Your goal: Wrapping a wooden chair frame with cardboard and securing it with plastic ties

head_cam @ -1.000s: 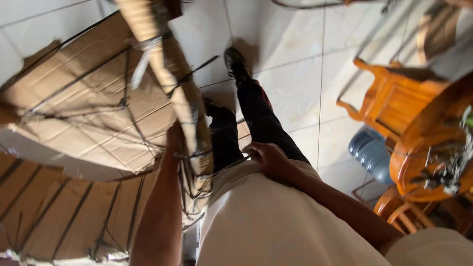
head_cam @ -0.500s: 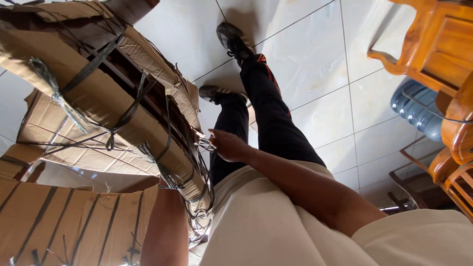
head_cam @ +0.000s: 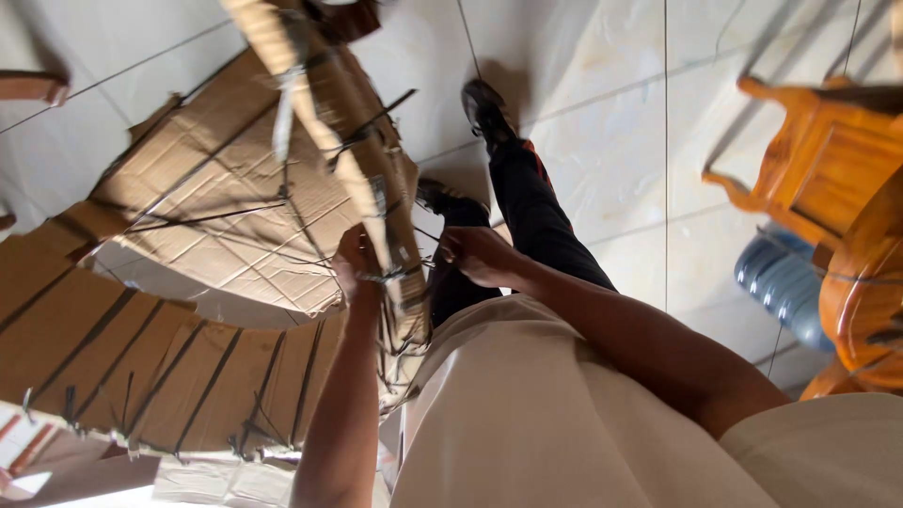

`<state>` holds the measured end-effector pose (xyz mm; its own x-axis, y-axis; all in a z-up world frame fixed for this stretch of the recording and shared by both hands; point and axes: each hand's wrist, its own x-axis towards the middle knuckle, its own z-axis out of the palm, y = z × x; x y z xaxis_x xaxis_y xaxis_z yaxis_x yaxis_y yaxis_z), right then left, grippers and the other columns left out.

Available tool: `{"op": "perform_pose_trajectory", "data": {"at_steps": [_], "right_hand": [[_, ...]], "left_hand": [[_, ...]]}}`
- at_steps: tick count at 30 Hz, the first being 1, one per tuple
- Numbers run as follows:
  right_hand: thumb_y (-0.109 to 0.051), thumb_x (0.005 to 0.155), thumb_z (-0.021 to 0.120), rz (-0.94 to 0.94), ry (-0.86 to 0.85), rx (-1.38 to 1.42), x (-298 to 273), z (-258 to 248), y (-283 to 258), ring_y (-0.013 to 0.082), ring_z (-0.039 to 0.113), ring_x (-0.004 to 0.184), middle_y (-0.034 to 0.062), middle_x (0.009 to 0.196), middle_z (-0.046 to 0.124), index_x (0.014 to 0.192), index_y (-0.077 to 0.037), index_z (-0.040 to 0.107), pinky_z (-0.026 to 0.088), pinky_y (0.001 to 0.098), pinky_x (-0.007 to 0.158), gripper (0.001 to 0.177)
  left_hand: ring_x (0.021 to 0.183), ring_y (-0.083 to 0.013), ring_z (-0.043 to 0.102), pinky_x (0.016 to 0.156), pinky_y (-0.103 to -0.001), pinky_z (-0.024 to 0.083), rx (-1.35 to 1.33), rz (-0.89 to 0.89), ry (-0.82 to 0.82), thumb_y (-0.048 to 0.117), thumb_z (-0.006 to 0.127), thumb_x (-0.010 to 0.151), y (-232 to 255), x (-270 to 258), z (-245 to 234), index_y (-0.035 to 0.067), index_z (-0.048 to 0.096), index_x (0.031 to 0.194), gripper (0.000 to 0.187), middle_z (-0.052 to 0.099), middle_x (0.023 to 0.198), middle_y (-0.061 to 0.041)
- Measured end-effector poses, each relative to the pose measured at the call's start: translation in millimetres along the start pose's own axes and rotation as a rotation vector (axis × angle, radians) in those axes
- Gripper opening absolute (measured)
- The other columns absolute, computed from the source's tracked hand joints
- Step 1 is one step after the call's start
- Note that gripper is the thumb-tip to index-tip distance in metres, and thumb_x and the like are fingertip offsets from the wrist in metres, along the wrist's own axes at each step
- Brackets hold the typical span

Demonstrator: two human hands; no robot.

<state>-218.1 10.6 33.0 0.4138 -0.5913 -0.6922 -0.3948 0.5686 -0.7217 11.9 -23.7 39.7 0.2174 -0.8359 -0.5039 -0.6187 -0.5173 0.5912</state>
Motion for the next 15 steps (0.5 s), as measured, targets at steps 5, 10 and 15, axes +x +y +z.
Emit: {"op": "perform_pose_trajectory", "data": {"at_steps": [5, 10, 15], "right_hand": [[-0.01, 0.094, 0.051, -0.236, -0.299, 0.369, -43.8, -44.2, -21.3, 0.0318, 0.058, 0.086, 0.0136, 0.091, 0.062, 0.096, -0.006, 0.058, 0.044, 0.0411, 0.082, 0.008], [-0.022, 0.101, 0.04, -0.105, -0.115, -0.681, -87.2, -53.6, -102.1, 0.0346, 0.071, 0.075, 0.0127, 0.073, 0.069, 0.099, -0.012, 0.067, 0.052, 0.0474, 0.068, 0.028], [-0.045, 0.106, 0.031, -0.049, -0.194, -0.777, -93.8, -56.6, -131.9, 0.0423, 0.071, 0.085, 0.0187, 0.081, 0.072, 0.102, -0.011, 0.069, 0.051, 0.0528, 0.073, 0.052]], "left_hand": [[0.079, -0.0048, 0.071, 0.07, -0.022, 0.057, 0.152, 0.377, 0.144, 0.032, 0.079, 0.087, 71.4, -60.0, -54.4, 0.036, 0.073, 0.089, 0.008, 0.069, 0.087, 0.019], [0.081, -0.028, 0.073, 0.069, -0.04, 0.059, 0.049, 0.624, 0.149, 0.012, 0.076, 0.086, 135.5, -106.4, -103.2, 0.017, 0.075, 0.085, 0.005, 0.073, 0.086, -0.003], [0.082, -0.0319, 0.071, 0.067, -0.044, 0.058, 0.03, 0.662, 0.064, 0.017, 0.075, 0.089, 113.0, -133.8, -115.9, 0.016, 0.076, 0.098, 0.009, 0.073, 0.087, -0.006]]}}
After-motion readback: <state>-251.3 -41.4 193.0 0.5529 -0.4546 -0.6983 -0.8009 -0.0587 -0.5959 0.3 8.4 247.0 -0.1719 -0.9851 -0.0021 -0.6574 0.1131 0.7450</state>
